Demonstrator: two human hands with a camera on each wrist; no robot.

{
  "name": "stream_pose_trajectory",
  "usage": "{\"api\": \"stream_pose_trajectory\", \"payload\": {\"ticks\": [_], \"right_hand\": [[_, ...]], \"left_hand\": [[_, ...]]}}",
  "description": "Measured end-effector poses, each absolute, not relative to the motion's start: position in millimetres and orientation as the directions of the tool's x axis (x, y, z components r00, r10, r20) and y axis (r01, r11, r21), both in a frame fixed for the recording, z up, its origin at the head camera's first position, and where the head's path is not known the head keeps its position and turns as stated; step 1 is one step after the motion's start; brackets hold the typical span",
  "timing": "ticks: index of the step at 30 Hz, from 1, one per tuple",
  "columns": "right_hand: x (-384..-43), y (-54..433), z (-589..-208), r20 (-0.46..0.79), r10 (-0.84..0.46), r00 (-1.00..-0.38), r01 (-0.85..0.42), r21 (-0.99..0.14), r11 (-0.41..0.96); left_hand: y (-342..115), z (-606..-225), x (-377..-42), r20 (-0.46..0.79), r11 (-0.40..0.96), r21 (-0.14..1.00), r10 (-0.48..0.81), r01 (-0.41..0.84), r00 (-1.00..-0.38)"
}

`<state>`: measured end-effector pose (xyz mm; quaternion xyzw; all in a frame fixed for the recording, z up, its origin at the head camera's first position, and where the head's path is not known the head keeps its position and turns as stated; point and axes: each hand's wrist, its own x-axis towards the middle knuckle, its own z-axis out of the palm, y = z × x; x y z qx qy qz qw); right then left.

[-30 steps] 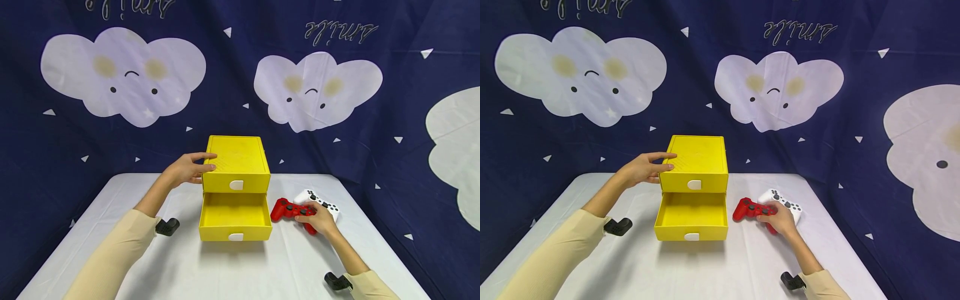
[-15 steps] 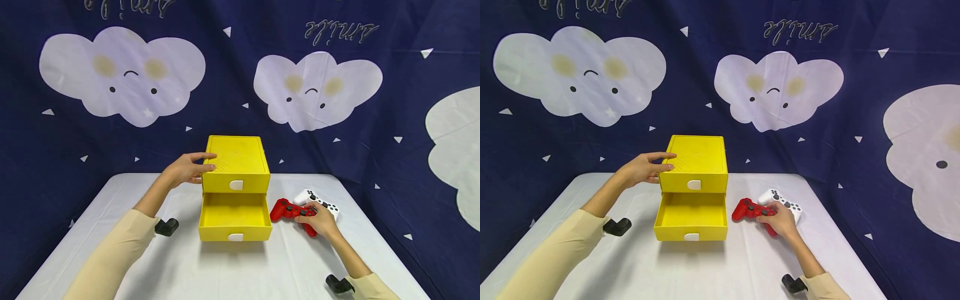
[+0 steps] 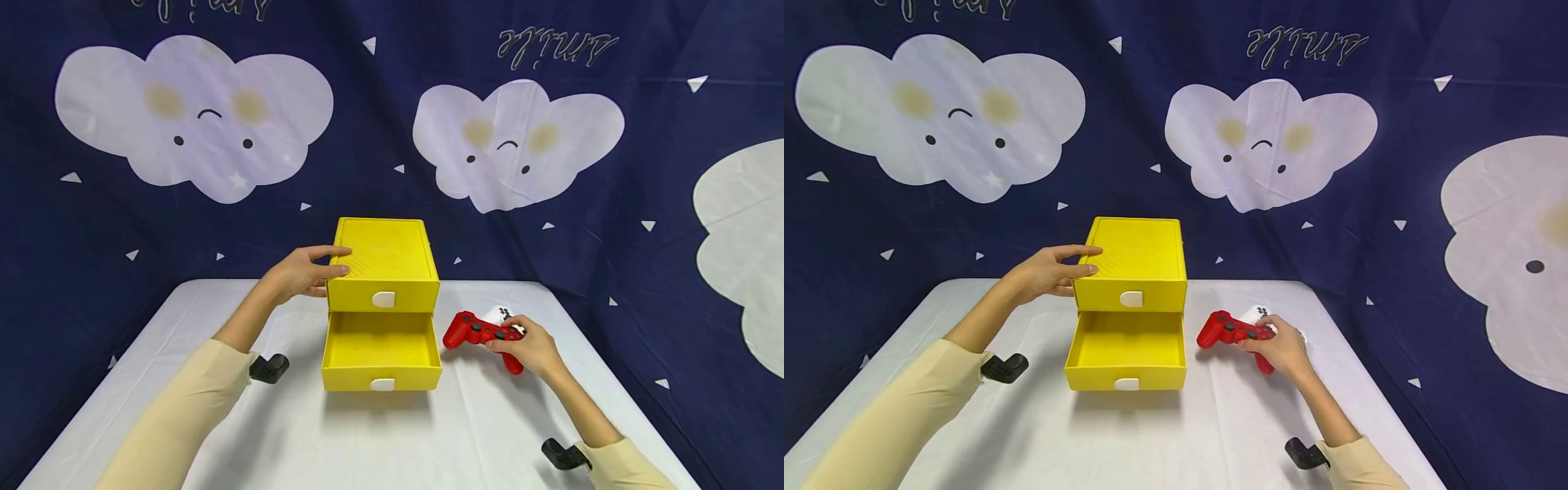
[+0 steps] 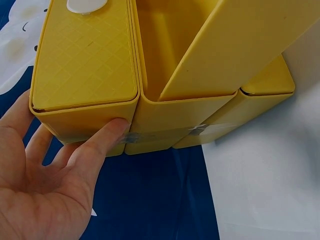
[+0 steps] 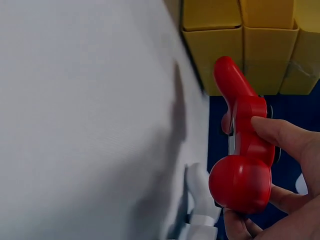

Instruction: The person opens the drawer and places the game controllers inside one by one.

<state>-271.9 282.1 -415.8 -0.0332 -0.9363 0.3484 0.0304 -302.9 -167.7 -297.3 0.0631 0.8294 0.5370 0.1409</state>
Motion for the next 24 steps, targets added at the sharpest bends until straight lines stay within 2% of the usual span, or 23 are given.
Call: {"api": "stream_pose_trajectory", "payload": {"ticks": [13, 24], "right_hand": [[-263, 282, -372, 0.008, 0.014, -1.0, 0.006, -0.658, 0.753], [-253, 276, -346, -0.049, -0.069, -0.996, -0.012, -0.722, 0.692]], "left_hand": [[-168, -297, -303, -0.164, 0.416, 0.908, 0.259, -0.043, -0.952], [-168, -296, -302, -0.172, 0.416, 0.908, 0.262, -0.05, -0.95]]}}
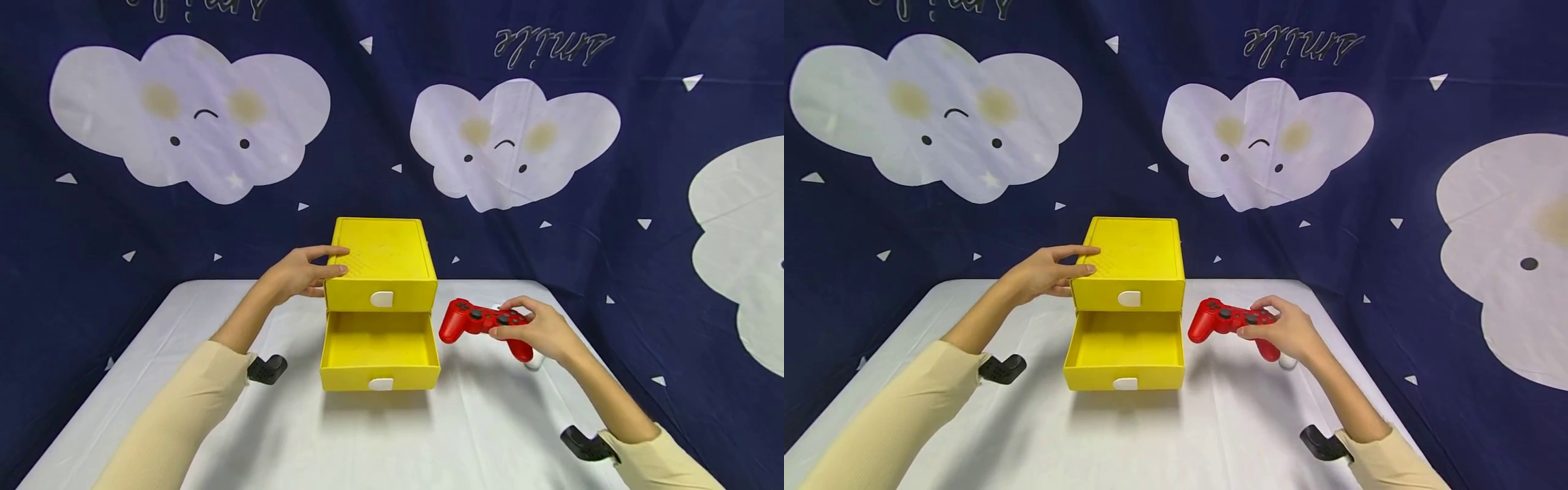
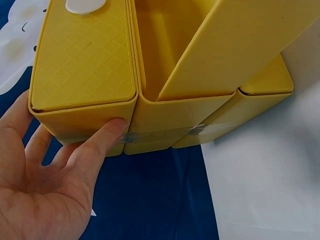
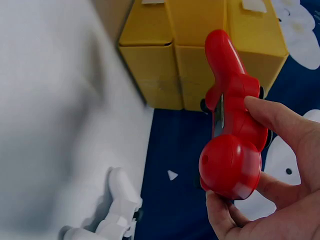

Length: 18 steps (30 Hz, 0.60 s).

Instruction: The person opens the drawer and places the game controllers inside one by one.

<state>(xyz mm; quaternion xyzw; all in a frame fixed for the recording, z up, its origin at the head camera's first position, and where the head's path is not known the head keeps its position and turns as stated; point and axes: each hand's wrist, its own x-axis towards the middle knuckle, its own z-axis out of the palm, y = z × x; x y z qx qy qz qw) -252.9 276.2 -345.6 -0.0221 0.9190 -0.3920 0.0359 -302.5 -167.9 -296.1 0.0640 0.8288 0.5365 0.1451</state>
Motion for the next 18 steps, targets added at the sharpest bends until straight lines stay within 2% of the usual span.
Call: {"api": "stream_pose_trajectory", "payload": {"ticks": [18], "right_hand": [[-232, 243, -313, -0.112, -0.208, -0.972, -0.052, -0.758, 0.65]], "left_hand": [[-168, -296, -303, -0.167, 0.418, 0.908, 0.268, -0.041, -0.949]]}}
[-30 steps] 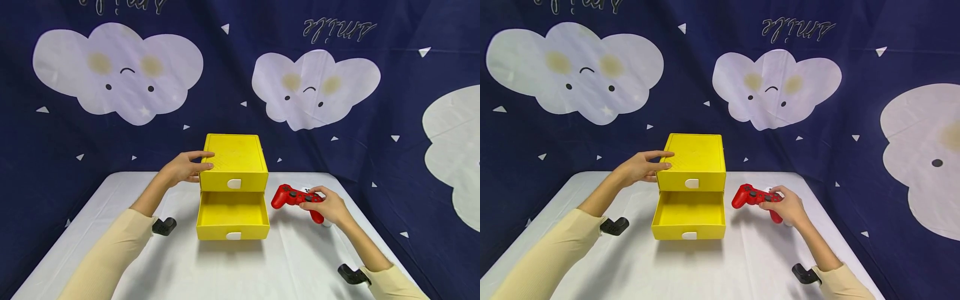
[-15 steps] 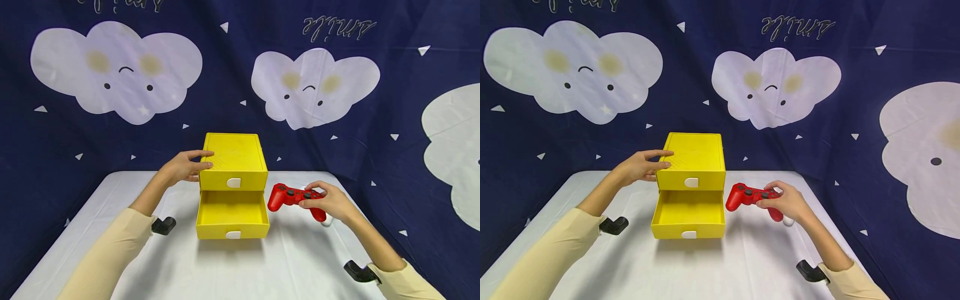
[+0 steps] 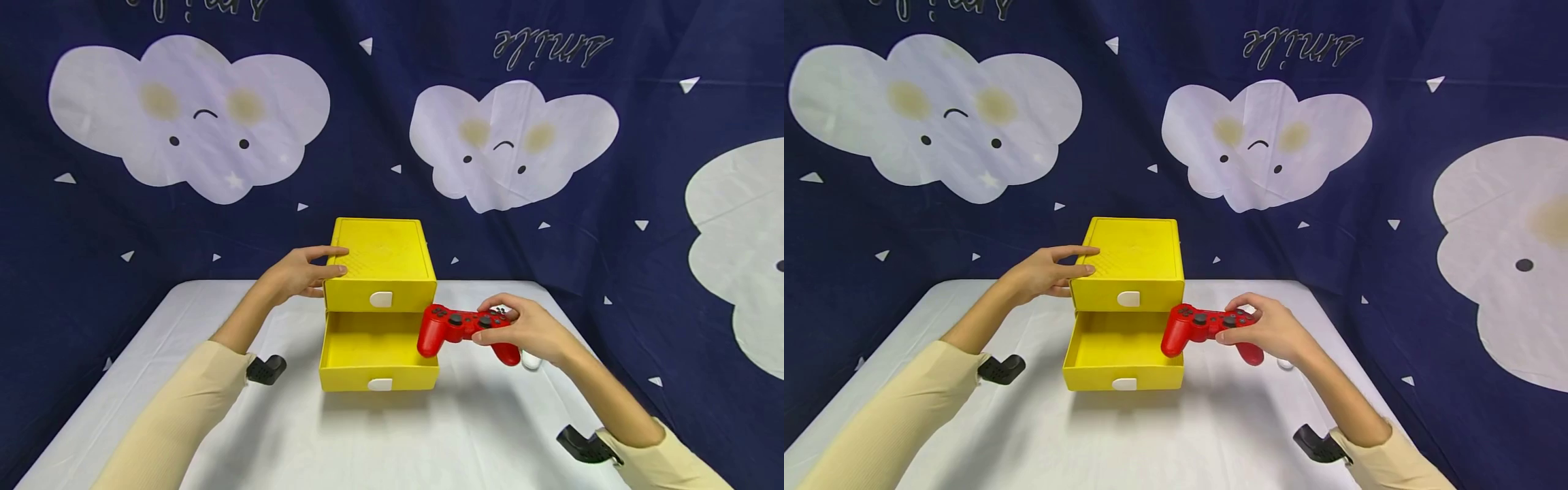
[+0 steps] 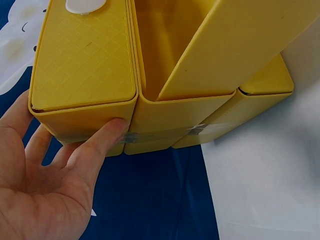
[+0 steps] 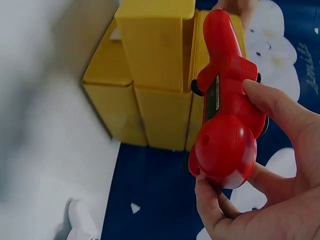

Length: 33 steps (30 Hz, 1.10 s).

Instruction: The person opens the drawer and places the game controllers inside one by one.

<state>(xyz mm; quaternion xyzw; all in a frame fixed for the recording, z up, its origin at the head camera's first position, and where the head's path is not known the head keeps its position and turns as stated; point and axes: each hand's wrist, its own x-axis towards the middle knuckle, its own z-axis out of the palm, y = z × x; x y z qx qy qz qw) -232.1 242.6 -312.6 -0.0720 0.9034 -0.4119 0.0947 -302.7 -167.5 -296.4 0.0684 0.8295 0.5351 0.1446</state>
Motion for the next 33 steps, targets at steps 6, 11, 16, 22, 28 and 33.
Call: {"api": "stream_pose_trajectory", "payload": {"ticks": [6, 11, 16, 22, 28, 33], "right_hand": [[-230, 221, -310, -0.076, -0.224, -0.972, -0.092, -0.751, 0.654], [-230, 202, -309, -0.072, -0.244, -0.967, -0.106, -0.759, 0.642], [-233, 183, -312, -0.044, -0.289, -0.956, -0.154, -0.764, 0.626], [-235, 165, -318, -0.003, -0.316, -0.949, -0.198, -0.775, 0.601], [-237, 150, -324, 0.03, -0.318, -0.948, -0.219, -0.786, 0.578], [-240, 142, -332, 0.045, -0.309, -0.95, -0.23, -0.77, 0.595]], "left_hand": [[-168, -298, -303, -0.168, 0.413, 0.91, 0.267, -0.044, -0.949], [-167, -299, -303, -0.175, 0.419, 0.907, 0.264, -0.051, -0.949], [-167, -298, -303, -0.17, 0.418, 0.907, 0.262, -0.047, -0.95], [-167, -296, -303, -0.169, 0.416, 0.908, 0.257, -0.049, -0.951], [-167, -296, -304, -0.169, 0.411, 0.91, 0.256, -0.051, -0.952], [-167, -297, -304, -0.176, 0.409, 0.911, 0.255, -0.058, -0.951]]}}
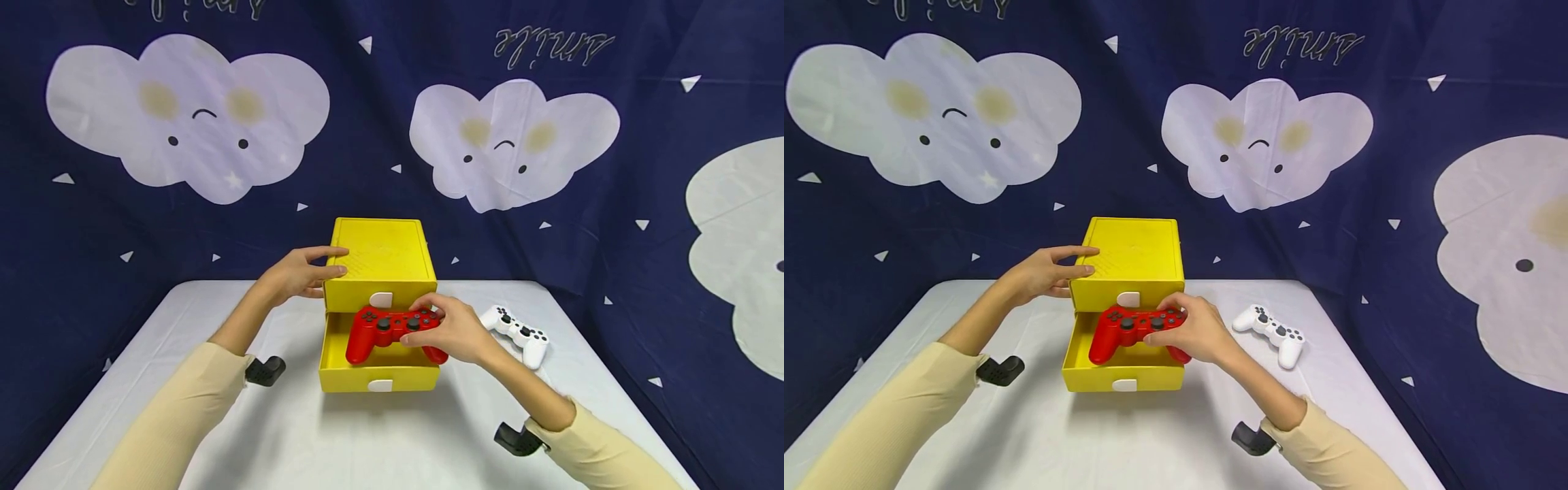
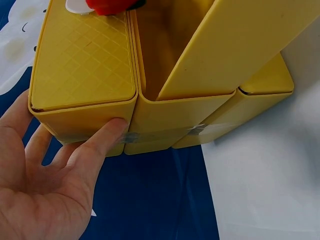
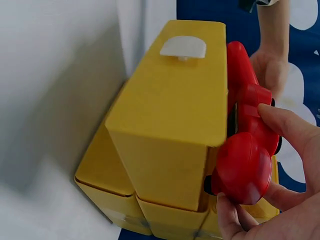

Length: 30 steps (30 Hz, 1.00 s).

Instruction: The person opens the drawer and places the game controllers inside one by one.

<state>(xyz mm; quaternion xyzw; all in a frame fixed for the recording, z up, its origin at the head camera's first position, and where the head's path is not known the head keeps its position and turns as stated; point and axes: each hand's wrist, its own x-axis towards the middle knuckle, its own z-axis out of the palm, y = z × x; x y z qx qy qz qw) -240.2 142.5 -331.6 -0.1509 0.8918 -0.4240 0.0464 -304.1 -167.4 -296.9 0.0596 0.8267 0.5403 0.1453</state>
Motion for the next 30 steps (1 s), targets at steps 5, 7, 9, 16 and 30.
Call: {"api": "stream_pose_trajectory", "payload": {"ticks": [5, 7, 9, 16, 30], "right_hand": [[-242, 137, -338, 0.098, -0.314, -0.944, -0.28, -0.741, 0.61], [-242, 134, -340, 0.126, -0.321, -0.939, -0.309, -0.722, 0.62], [-243, 132, -342, 0.142, -0.323, -0.936, -0.325, -0.707, 0.628], [-244, 125, -349, 0.161, -0.324, -0.932, -0.343, -0.677, 0.652], [-242, 117, -354, 0.209, -0.295, -0.932, -0.36, -0.609, 0.707]], "left_hand": [[-167, -297, -305, -0.17, 0.407, 0.912, 0.259, -0.052, -0.951], [-168, -297, -305, -0.171, 0.405, 0.913, 0.259, -0.054, -0.95], [-168, -296, -304, -0.172, 0.402, 0.914, 0.258, -0.056, -0.951], [-168, -297, -304, -0.175, 0.401, 0.914, 0.256, -0.06, -0.951], [-168, -297, -304, -0.167, 0.402, 0.914, 0.264, -0.049, -0.95]]}}
